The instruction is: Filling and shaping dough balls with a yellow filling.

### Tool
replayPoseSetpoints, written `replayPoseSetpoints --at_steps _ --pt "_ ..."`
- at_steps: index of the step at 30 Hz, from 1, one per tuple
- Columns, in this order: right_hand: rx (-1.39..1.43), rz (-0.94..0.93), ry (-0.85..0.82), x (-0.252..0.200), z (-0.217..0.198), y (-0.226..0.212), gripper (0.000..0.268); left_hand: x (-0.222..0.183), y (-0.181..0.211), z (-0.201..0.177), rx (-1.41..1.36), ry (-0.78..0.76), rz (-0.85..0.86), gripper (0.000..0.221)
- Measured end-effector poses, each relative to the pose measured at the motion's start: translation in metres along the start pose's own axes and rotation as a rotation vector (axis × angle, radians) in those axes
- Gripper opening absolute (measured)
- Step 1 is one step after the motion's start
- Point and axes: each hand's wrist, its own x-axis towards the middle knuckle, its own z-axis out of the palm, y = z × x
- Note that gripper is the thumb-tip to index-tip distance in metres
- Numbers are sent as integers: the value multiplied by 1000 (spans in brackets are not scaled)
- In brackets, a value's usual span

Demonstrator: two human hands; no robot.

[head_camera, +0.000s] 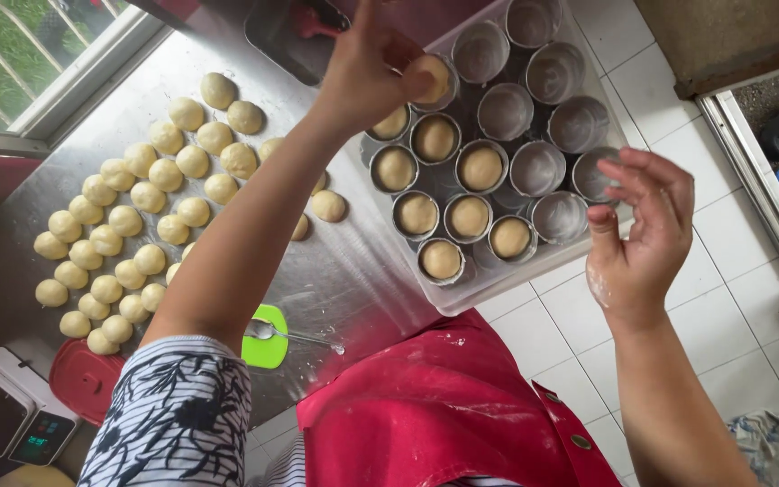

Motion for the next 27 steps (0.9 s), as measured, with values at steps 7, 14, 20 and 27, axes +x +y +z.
replayPoseSetpoints --at_steps 7,14,20,27 --pt "-65 45 10 8 6 -4 19 9 -26 23 472 -168 382 94" --pt "-145 -54 -90 31 30 -5 26 0 -21 25 702 -191 484 95" --pt "-452 -339 -365 82 91 5 40 -6 -5 16 606 -158 397 95" --pt "-744 -592 -515 112 140 49 51 -69 7 -23 327 221 338 80"
